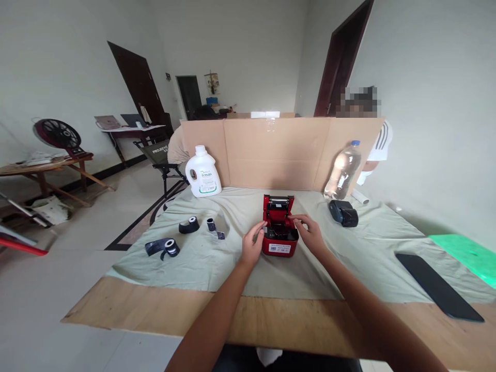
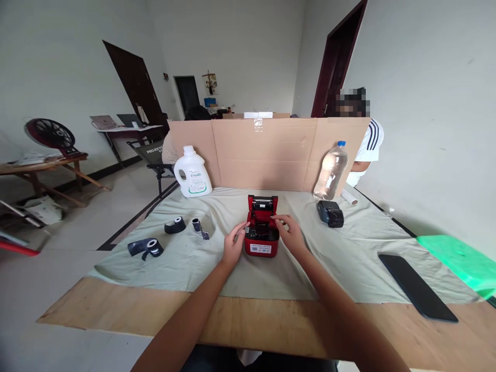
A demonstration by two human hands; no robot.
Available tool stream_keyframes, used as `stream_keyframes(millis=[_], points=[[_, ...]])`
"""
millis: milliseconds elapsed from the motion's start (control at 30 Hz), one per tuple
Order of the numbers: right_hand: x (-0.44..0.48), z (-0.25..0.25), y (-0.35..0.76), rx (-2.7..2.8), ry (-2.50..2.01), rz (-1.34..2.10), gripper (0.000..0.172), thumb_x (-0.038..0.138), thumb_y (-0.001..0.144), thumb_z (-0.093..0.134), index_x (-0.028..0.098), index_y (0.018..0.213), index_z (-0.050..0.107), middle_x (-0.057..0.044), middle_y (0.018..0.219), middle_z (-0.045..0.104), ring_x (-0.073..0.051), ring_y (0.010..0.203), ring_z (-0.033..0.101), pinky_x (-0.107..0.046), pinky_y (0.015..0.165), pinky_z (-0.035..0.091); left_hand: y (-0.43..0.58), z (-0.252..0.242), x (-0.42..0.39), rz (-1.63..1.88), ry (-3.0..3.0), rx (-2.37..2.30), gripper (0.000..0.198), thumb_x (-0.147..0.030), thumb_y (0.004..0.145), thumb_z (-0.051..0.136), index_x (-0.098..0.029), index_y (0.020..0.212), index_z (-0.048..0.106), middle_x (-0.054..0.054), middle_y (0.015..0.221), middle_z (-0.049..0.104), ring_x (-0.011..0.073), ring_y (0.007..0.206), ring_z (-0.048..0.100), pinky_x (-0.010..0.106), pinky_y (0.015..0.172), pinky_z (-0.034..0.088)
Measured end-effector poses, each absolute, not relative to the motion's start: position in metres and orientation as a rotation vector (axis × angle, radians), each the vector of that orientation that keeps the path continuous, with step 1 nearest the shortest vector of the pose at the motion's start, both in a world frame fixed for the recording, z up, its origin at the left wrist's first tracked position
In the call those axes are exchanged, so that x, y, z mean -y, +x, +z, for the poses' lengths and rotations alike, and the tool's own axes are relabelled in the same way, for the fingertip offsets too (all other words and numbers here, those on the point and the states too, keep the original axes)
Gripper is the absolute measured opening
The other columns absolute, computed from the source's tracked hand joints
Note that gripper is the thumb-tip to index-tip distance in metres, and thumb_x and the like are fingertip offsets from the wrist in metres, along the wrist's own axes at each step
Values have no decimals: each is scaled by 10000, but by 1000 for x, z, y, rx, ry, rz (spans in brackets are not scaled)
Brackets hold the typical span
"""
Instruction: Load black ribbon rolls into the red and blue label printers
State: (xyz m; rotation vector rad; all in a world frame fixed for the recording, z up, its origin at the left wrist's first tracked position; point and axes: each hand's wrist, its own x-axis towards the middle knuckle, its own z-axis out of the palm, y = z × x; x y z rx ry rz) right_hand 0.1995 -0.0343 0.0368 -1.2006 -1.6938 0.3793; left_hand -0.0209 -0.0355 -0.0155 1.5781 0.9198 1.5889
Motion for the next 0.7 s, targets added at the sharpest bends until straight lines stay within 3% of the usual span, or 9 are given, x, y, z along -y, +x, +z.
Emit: stream_keyframes(millis=[67, 200, 400, 567, 700], points=[[11, 58, 195, 1979, -1312, 400, 302, 276, 934, 472, 218, 1037, 750, -74, 1066, 752, -228, 984, 689, -364, 905, 523, -21, -17, 34, 1586, 1585, -919, 363, -381, 978, 502, -192, 1244, 661, 110, 1254, 697, 242, 1180, 654, 425, 1074, 493], [-28, 85, 169, 2618, -1612, 361, 354, 90, 824, 509, 210, 1036, 766, -81, 1103, 753, -243, 1049, 684, -320, 895, 496, -23, -19, 33, 1588, 1623, -929, 343, -351, 976, 499, -211, 1237, 672, 90, 1248, 701, 235, 1175, 655, 431, 1084, 487], [-50, 89, 136, 2814, -1812, 402, 204, 87, 652, 671, 169, 808, 773, -104, 764, 744, -264, 717, 694, -308, 641, 475, -26, -14, 35, 1554, 1681, -960, 335, -335, 978, 486, -242, 1228, 688, 55, 1246, 703, 227, 1178, 651, 420, 1082, 496], [-40, 100, 149, 2795, -1774, 309, 92, 119, 700, 659, 172, 749, 716, -109, 828, 734, -253, 775, 679, -290, 627, 435, -28, -8, 37, 1566, 1718, -953, 335, -301, 976, 474, -255, 1229, 689, 47, 1252, 698, 229, 1177, 644, 428, 1082, 496], [-11, 130, 159, 2553, -1529, 221, 16, 210, 749, 668, 205, 737, 657, -50, 734, 691, -192, 662, 625, -277, 589, 404, -28, -8, 38, 1565, 1708, -930, 327, -294, 970, 486, -244, 1226, 684, 65, 1255, 693, 254, 1183, 636, 442, 1079, 497]])
